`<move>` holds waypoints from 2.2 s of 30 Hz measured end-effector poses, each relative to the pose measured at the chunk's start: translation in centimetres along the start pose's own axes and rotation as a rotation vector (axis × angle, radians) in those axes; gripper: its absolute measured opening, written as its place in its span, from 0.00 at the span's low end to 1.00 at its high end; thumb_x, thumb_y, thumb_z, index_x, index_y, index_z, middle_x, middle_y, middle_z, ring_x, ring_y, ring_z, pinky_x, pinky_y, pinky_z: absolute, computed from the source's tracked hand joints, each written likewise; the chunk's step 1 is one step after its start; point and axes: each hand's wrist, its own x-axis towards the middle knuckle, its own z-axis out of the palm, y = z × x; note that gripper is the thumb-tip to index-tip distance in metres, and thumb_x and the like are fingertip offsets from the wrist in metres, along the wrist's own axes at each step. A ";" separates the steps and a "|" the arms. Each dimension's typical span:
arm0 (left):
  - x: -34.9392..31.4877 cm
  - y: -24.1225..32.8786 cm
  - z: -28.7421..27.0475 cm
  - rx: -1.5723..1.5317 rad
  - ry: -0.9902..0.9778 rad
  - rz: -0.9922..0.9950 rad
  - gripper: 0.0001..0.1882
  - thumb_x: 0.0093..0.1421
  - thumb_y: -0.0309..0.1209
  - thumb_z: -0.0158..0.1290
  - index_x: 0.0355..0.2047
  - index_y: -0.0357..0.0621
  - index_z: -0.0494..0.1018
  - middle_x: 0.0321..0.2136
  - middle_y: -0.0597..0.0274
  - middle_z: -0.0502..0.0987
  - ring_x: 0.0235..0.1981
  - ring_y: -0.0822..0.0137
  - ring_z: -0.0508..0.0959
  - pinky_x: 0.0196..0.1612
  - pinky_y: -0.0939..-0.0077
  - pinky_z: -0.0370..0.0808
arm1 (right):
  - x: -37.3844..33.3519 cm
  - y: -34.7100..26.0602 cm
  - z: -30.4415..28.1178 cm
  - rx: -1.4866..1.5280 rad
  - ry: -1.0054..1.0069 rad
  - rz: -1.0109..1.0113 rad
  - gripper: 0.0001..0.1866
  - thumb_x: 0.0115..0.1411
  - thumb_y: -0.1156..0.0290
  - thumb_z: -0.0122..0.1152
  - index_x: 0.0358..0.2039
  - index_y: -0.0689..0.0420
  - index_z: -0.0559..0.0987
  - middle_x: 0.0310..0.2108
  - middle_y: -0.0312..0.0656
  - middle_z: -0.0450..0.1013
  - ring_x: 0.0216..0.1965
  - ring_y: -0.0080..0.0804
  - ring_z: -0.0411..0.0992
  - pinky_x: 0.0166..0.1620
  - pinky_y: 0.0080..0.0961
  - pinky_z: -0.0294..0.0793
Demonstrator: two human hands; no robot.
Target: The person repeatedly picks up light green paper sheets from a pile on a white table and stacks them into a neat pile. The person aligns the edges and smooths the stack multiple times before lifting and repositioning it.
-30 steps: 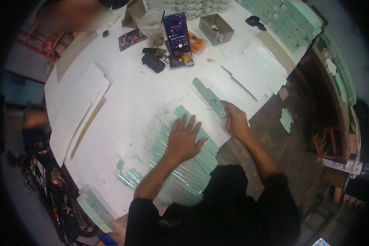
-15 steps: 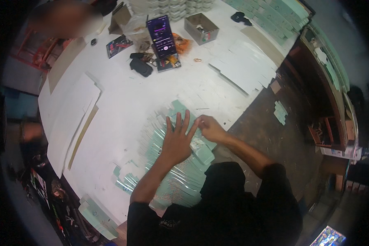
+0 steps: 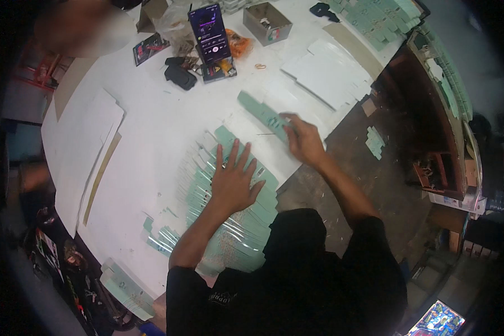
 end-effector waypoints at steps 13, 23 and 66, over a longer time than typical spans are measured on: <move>-0.3 0.0 -0.1 -0.158 0.093 -0.026 0.43 0.64 0.42 0.58 0.77 0.51 0.56 0.77 0.43 0.53 0.78 0.41 0.51 0.76 0.32 0.44 | -1.0 -5.0 1.7 0.268 -0.216 0.299 0.23 0.66 0.62 0.64 0.54 0.67 0.77 0.36 0.60 0.76 0.39 0.54 0.77 0.42 0.48 0.74; 0.2 -0.6 -1.1 -0.209 -0.164 0.106 0.56 0.52 0.51 0.68 0.77 0.49 0.55 0.77 0.44 0.52 0.79 0.39 0.48 0.75 0.25 0.37 | 2.0 1.2 0.5 -0.226 -0.154 -0.024 0.19 0.63 0.60 0.69 0.44 0.64 0.80 0.43 0.60 0.78 0.44 0.59 0.78 0.46 0.49 0.78; -0.5 0.6 0.1 -0.243 -0.078 -0.022 0.31 0.71 0.43 0.50 0.71 0.47 0.66 0.73 0.43 0.62 0.75 0.39 0.58 0.76 0.40 0.48 | 0.7 0.0 1.5 -0.487 0.045 -0.191 0.19 0.66 0.71 0.63 0.55 0.63 0.79 0.40 0.56 0.74 0.42 0.57 0.75 0.44 0.43 0.76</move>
